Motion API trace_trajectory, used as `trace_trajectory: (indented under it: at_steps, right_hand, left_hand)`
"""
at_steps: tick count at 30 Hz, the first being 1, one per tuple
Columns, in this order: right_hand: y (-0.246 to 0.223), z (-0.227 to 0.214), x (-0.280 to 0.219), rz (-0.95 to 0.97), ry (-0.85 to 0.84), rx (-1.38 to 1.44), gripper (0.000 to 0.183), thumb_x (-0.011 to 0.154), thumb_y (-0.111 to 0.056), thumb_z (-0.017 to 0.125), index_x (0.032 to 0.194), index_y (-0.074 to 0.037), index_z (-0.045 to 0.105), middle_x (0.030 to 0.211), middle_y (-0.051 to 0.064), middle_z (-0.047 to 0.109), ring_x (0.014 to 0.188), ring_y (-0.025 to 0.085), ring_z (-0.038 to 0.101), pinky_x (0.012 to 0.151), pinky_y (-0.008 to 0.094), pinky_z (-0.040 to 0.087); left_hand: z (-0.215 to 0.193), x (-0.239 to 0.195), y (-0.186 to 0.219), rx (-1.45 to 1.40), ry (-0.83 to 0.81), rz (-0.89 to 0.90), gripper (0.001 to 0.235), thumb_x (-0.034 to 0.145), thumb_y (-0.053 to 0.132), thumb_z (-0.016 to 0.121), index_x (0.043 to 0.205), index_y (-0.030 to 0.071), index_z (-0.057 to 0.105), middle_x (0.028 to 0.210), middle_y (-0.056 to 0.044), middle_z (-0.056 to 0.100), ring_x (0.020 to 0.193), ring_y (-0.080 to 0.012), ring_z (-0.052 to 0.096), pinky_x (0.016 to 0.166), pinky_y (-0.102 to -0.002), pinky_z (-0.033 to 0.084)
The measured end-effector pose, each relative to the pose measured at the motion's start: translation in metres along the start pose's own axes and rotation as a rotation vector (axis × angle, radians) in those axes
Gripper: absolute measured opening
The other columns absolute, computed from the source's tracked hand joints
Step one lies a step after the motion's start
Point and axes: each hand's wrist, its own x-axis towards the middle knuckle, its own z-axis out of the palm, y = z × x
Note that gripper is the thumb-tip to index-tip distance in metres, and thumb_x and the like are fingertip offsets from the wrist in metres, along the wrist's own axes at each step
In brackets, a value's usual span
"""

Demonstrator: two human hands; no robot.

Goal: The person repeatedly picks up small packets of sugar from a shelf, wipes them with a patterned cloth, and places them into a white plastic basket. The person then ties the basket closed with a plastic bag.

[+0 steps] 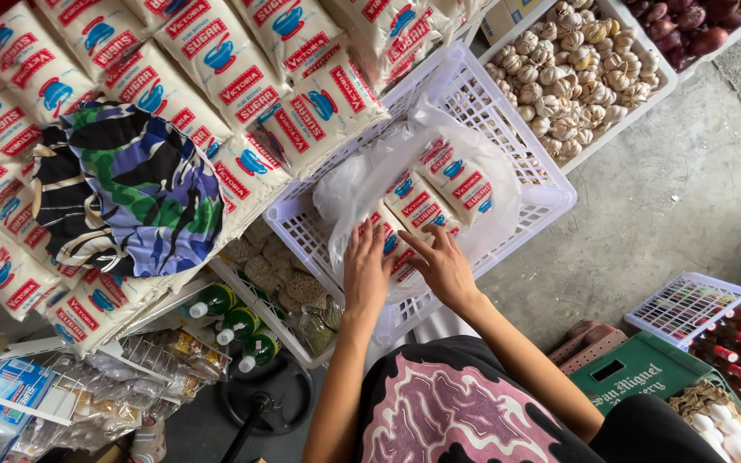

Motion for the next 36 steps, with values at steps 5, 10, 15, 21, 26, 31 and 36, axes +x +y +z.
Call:
trace_trajectory:
  at_steps: [5, 10, 15, 21, 26, 31, 36]
  right_hand:
    - [0.002, 0.002, -0.011, 0.072, -0.089, -0.082, 0.054, 0.091, -0.03, 0.071, 0.143, -0.033, 0.056, 0.112, 0.011, 0.065, 0.092, 0.032, 0.07, 0.076, 0.044, 0.057]
    - [0.003, 0.0, -0.008, 0.223, -0.293, -0.148, 0.054, 0.099, -0.031, 0.063, 0.15, -0.039, 0.049, 0.111, 0.008, 0.067, 0.088, 0.031, 0.072, 0.074, 0.045, 0.058]
    - [0.008, 0.005, -0.009, 0.087, -0.247, -0.268, 0.058, 0.095, -0.022, 0.064, 0.149, -0.039, 0.05, 0.126, 0.016, 0.058, 0.091, 0.035, 0.071, 0.067, 0.046, 0.058]
    - [0.005, 0.004, -0.01, 0.17, -0.282, -0.291, 0.062, 0.091, -0.028, 0.07, 0.147, -0.046, 0.049, 0.127, 0.014, 0.058, 0.093, 0.033, 0.072, 0.069, 0.045, 0.059]
    - [-0.005, 0.004, -0.01, 0.187, -0.276, -0.287, 0.065, 0.089, -0.029, 0.072, 0.148, -0.044, 0.047, 0.128, 0.016, 0.057, 0.094, 0.035, 0.071, 0.069, 0.046, 0.059]
    - [0.0, 0.017, -0.018, 0.207, -0.314, -0.346, 0.066, 0.089, -0.032, 0.074, 0.149, -0.035, 0.047, 0.128, 0.014, 0.058, 0.101, 0.036, 0.07, 0.072, 0.047, 0.059]
    - [-0.01, 0.019, -0.023, 0.19, -0.293, -0.406, 0.071, 0.085, -0.033, 0.076, 0.149, -0.022, 0.046, 0.134, 0.013, 0.056, 0.11, 0.035, 0.065, 0.075, 0.048, 0.059]
  left_hand:
    - [-0.018, 0.0, 0.021, 0.035, -0.263, -0.143, 0.085, 0.092, 0.034, 0.073, 0.162, 0.014, 0.029, 0.169, -0.01, 0.024, 0.155, -0.0327, 0.026, 0.117, -0.051, 0.033]
    - [-0.006, -0.003, 0.021, 0.102, -0.252, -0.143, 0.097, 0.087, 0.048, 0.069, 0.162, 0.008, 0.021, 0.17, -0.011, 0.02, 0.156, -0.0316, 0.019, 0.117, -0.05, 0.033]
    - [-0.013, 0.006, 0.027, 0.281, -0.251, -0.139, 0.088, 0.095, 0.057, 0.058, 0.16, 0.008, 0.023, 0.171, -0.013, 0.018, 0.156, -0.0312, 0.015, 0.111, -0.055, 0.033]
    - [-0.006, 0.014, 0.008, 0.104, -0.244, -0.095, 0.073, 0.102, 0.06, 0.053, 0.155, 0.014, 0.035, 0.171, -0.011, 0.027, 0.158, -0.0289, 0.024, 0.121, -0.061, 0.028]
    - [-0.004, 0.01, 0.016, -0.003, -0.175, -0.102, 0.081, 0.097, 0.059, 0.051, 0.162, 0.015, 0.03, 0.165, -0.016, 0.029, 0.153, -0.0319, 0.027, 0.116, -0.059, 0.03]
    - [-0.002, 0.02, 0.022, 0.101, -0.13, -0.127, 0.069, 0.1, 0.057, 0.048, 0.154, 0.015, 0.038, 0.168, -0.015, 0.03, 0.154, -0.0327, 0.027, 0.114, -0.057, 0.031]
    - [0.0, 0.017, 0.014, -0.006, -0.132, -0.075, 0.073, 0.101, 0.056, 0.05, 0.153, 0.004, 0.042, 0.162, -0.016, 0.036, 0.15, -0.0345, 0.029, 0.117, -0.06, 0.028]
